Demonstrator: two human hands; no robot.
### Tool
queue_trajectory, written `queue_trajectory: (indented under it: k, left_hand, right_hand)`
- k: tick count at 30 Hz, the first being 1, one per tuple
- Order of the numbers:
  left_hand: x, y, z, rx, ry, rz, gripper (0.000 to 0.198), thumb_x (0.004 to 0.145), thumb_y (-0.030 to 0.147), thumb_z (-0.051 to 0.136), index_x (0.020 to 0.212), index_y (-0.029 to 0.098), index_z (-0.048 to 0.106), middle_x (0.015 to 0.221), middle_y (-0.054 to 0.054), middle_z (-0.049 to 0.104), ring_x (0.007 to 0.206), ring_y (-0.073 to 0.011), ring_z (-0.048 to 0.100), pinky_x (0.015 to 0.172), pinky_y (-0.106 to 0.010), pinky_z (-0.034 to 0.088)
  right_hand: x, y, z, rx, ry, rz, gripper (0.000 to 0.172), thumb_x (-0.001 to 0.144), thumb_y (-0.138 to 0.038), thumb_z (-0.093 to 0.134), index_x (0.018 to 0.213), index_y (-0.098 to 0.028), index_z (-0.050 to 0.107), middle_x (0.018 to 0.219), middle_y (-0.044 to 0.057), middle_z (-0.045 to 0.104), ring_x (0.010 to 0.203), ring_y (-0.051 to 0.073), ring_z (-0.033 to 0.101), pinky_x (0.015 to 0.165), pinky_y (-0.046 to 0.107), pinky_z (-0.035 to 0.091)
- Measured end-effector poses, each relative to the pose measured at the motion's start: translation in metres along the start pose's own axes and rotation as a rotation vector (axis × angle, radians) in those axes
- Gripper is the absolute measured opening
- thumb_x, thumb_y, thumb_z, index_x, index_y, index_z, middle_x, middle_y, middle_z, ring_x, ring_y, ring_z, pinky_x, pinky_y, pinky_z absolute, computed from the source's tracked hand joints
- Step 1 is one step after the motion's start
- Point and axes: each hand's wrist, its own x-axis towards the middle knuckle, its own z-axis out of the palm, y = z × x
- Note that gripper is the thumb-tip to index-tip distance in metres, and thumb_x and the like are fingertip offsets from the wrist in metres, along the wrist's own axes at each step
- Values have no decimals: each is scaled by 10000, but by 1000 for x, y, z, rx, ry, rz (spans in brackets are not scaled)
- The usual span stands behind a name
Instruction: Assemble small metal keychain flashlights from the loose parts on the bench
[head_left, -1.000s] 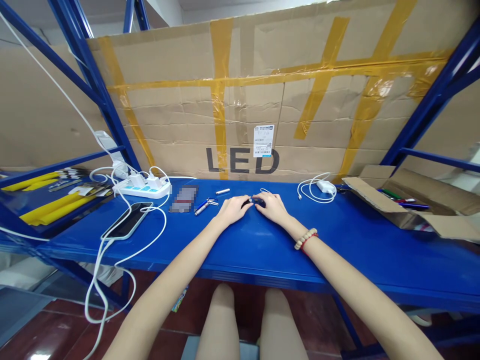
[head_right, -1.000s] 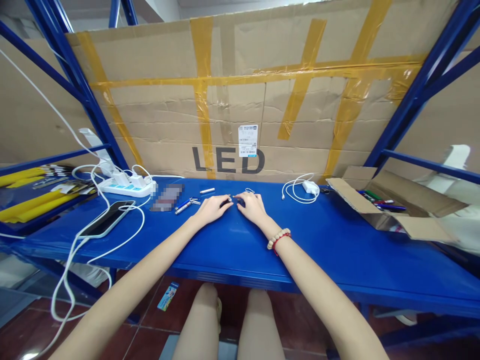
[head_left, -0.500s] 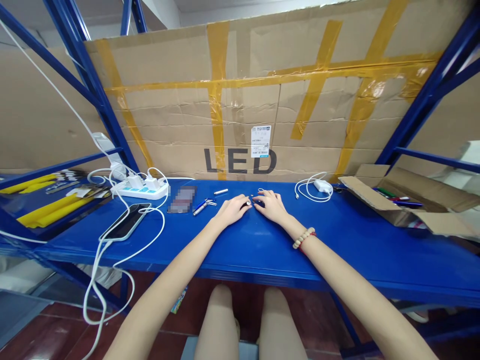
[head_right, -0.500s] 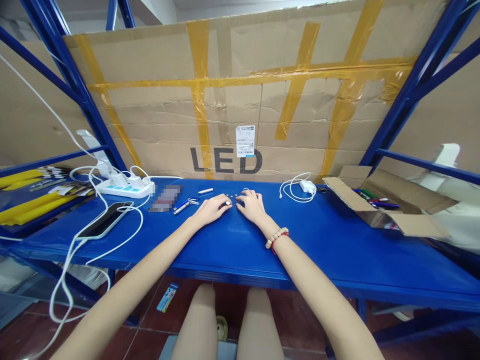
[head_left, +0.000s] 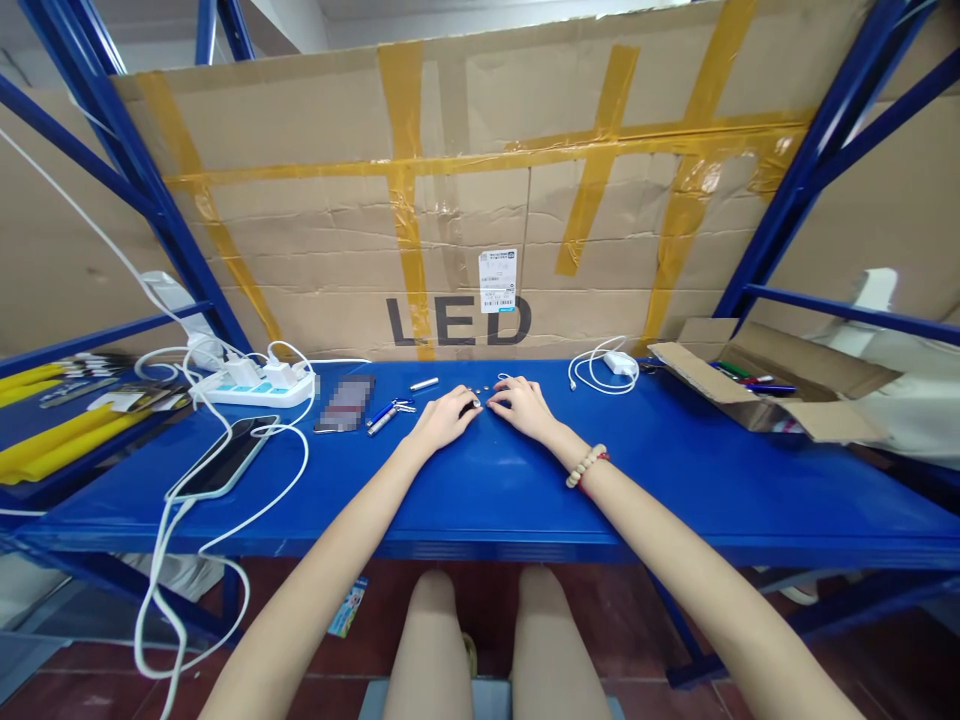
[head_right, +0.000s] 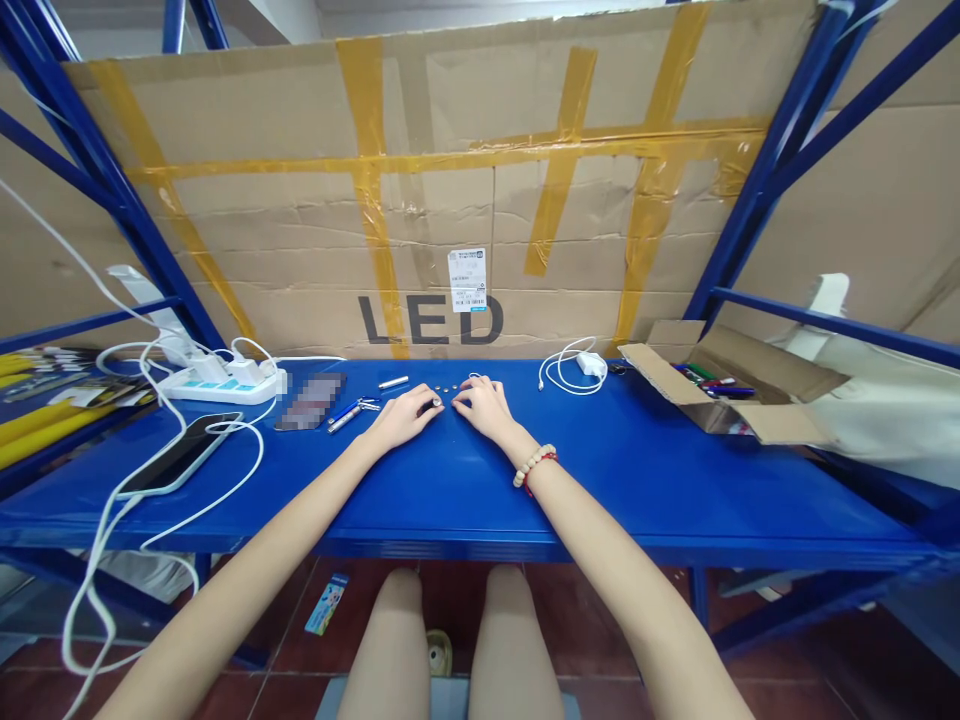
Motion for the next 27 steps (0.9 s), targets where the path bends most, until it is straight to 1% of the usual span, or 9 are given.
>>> queue_trajectory:
  k: [7,11,13,16,18,22,27]
  left_hand:
    - [0,-4,2,3,1,-24,216,898,299,400,957,221,593,1018,-25,594,868,-166,600,691,-233,466]
    - [1,-4,3,3,-2,-26,214,896,303,409,959,221,596,1018,-28,609,871,-176,606,692,-239,468]
    - [2,-4,3,1,-6,-29,212,895,311,415,954,222,598,1015,-29,624,888,-186,606,693,-240,467]
    - [2,-5,4,-2,-5,-37,219,901,324,406,968,225,590,1029,-31,641,919,-200,607,705,-248,463]
    - [3,-5,4,-2,-1,-45,226,910,328,391,994,225,573,1035,-35,648,922,-207,612,702,-254,462]
    - [3,-4,3,1,0,-62,214,913,327,391,1027,225,541,1004,-40,664,900,-220,629,671,-254,460]
    - [2,-3,2,1,-1,-74,227,918,328,383,1087,232,498,968,-41,672,871,-222,643,650,-254,461]
  right_hand:
    - [-1,-1,-1,29,4,-26,245,877,-320,519,1057,-163,573,1149,72,553,1050,213,520,902,445,412]
    - [0,-2,0,70,33,-15,245,877,-323,518,1048,-156,572,1125,70,562,1023,206,533,885,434,422]
    - [0,-2,1,101,59,-3,227,865,-328,535,996,-151,591,1079,61,581,1002,201,537,877,429,418]
    - [0,-3,0,166,128,5,152,801,-312,611,824,-167,652,989,51,616,971,208,533,871,418,389]
    - [1,-4,-1,217,198,5,116,780,-292,628,762,-188,679,970,55,623,954,211,528,857,400,376]
    - [4,-5,-1,333,335,-2,124,791,-296,610,807,-208,696,957,54,620,937,199,539,837,362,392]
    - [5,-7,1,459,418,-55,107,763,-286,643,789,-202,705,890,43,623,870,175,577,800,314,451]
